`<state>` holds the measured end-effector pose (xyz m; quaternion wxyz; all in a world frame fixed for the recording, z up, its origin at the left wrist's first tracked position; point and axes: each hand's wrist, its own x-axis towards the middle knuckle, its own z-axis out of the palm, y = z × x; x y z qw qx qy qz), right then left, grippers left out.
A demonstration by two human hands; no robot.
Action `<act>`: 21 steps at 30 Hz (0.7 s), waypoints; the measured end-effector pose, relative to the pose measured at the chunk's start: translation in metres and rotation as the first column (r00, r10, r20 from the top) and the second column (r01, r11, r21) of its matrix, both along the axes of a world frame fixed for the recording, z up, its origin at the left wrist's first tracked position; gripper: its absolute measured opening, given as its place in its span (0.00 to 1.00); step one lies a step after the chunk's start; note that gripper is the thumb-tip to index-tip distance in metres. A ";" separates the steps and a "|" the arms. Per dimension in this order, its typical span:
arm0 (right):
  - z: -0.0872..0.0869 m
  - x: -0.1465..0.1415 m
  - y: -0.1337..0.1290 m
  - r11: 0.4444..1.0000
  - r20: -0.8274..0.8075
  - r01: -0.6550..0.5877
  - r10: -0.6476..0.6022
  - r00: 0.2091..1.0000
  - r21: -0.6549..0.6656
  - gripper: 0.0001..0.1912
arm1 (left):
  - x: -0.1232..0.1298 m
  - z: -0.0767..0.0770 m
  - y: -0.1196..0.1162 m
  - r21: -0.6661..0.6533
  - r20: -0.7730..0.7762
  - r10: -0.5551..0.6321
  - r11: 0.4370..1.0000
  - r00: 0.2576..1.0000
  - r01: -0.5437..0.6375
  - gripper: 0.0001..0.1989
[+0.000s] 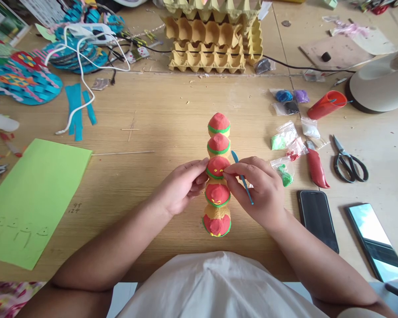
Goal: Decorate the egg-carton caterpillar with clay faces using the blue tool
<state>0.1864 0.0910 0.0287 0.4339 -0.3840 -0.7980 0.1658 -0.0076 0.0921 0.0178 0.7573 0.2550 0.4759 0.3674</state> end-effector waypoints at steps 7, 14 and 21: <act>0.003 -0.002 -0.001 0.999 0.000 0.025 -0.025 1.000 -0.035 0.07 | 0.000 0.000 0.000 0.035 -0.010 0.003 0.999 1.000 -0.002 0.25; 0.007 -0.004 -0.003 0.994 0.030 0.077 -0.074 0.997 -0.082 0.05 | 0.000 0.000 -0.001 0.075 -0.011 0.022 0.997 1.000 -0.021 0.22; 0.008 -0.004 -0.003 0.988 0.032 0.094 -0.091 0.995 -0.125 0.05 | 0.003 0.004 0.000 0.075 -0.025 0.040 0.996 0.999 -0.038 0.20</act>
